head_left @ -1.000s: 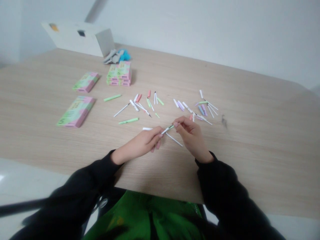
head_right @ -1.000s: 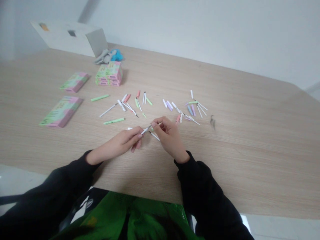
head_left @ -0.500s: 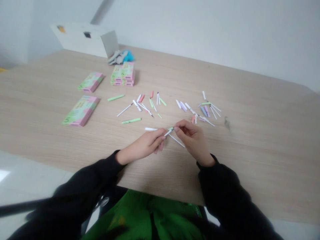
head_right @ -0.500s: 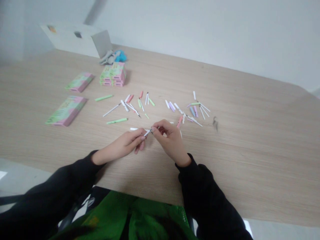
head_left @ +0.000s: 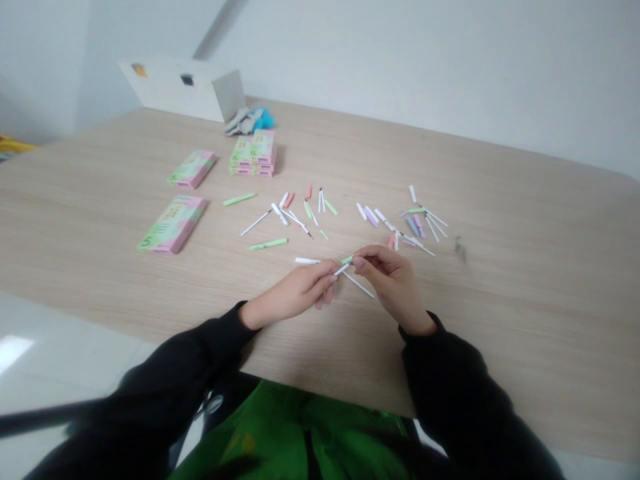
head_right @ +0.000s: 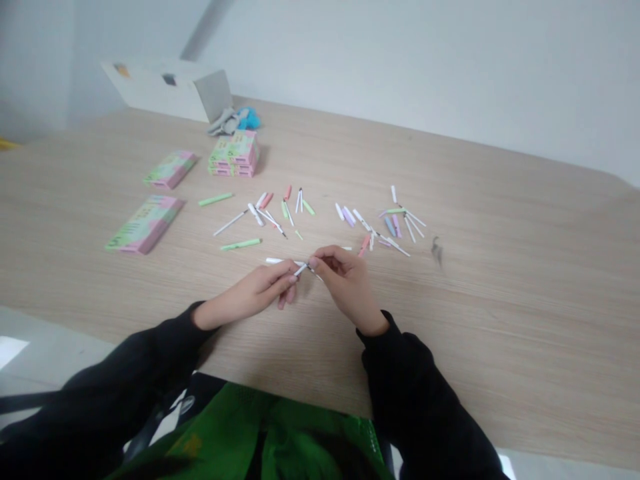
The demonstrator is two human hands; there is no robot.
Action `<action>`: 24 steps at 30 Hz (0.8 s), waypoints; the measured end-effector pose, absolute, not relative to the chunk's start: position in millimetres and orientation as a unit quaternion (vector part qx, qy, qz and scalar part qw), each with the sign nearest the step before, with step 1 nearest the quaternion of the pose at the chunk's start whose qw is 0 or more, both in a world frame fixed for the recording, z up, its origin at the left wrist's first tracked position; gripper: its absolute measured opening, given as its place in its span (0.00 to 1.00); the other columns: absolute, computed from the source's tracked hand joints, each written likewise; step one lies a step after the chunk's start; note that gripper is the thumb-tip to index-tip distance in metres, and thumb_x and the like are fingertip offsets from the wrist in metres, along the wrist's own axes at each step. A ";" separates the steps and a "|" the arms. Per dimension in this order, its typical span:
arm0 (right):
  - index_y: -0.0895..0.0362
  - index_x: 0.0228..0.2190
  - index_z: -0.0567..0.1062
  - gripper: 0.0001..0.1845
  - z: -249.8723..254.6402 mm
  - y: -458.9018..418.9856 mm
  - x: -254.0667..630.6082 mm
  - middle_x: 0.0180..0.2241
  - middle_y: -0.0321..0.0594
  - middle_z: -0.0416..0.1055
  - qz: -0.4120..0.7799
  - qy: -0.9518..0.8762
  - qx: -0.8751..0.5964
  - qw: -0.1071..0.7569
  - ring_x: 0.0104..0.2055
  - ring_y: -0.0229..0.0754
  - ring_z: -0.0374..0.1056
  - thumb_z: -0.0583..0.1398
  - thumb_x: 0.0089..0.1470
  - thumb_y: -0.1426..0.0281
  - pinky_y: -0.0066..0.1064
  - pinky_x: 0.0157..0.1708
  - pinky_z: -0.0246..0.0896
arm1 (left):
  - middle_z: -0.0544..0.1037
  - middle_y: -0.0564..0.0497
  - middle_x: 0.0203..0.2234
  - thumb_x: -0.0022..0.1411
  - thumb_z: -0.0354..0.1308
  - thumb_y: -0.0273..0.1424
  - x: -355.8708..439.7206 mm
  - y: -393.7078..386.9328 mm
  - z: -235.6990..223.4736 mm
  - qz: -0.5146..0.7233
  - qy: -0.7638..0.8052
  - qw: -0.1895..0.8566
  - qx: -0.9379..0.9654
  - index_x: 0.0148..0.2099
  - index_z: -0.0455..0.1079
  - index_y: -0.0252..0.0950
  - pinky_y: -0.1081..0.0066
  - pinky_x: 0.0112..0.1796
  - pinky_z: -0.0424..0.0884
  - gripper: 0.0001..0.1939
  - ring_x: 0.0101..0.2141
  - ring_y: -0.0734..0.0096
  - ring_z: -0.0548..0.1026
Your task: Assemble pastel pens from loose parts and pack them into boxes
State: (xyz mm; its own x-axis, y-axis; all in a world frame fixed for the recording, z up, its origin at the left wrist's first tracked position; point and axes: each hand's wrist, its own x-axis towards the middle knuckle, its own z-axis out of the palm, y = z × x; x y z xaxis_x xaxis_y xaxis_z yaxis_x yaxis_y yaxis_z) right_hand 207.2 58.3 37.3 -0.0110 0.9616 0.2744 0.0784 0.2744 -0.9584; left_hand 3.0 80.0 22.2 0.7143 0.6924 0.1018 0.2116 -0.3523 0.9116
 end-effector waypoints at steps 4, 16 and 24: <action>0.56 0.31 0.78 0.14 33.5 57.2 203.8 0.26 0.35 0.74 0.400 -0.589 -0.442 0.546 0.29 0.36 0.67 0.68 0.56 0.57 0.29 0.31 0.64 | 0.76 0.54 0.28 0.76 0.45 0.36 4.2 80.5 20.1 0.256 0.283 0.499 0.778 0.43 0.67 0.36 0.72 0.34 0.71 0.13 0.27 0.74 0.76; 0.54 0.29 0.75 0.16 20.8 77.4 224.9 0.29 0.34 0.76 0.443 -0.464 -0.434 0.632 0.28 0.33 0.68 0.69 0.52 0.56 0.28 0.33 0.68 | 0.76 0.48 0.34 0.74 0.45 0.40 -41.4 118.3 27.3 0.347 0.460 0.255 0.777 0.41 0.69 0.37 0.64 0.43 0.69 0.16 0.38 0.63 0.75; 0.55 0.31 0.75 0.07 33.4 86.2 279.2 0.27 0.38 0.76 0.292 -0.598 -0.560 0.493 0.27 0.37 0.68 0.62 0.58 0.64 0.31 0.31 0.64 | 0.75 0.40 0.42 0.64 0.58 0.47 -99.8 144.4 -1.3 0.180 0.550 0.050 0.814 0.46 0.71 0.34 0.52 0.50 0.69 0.20 0.45 0.49 0.73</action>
State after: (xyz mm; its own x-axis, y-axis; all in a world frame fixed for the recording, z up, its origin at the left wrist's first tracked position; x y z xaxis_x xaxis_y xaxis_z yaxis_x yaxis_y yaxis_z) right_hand 279.2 86.2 33.4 0.1135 0.9581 0.2629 0.3815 0.2023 -0.9020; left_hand -99.8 144.4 -1.3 0.3308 0.9132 0.2381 0.8775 -0.3905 0.2784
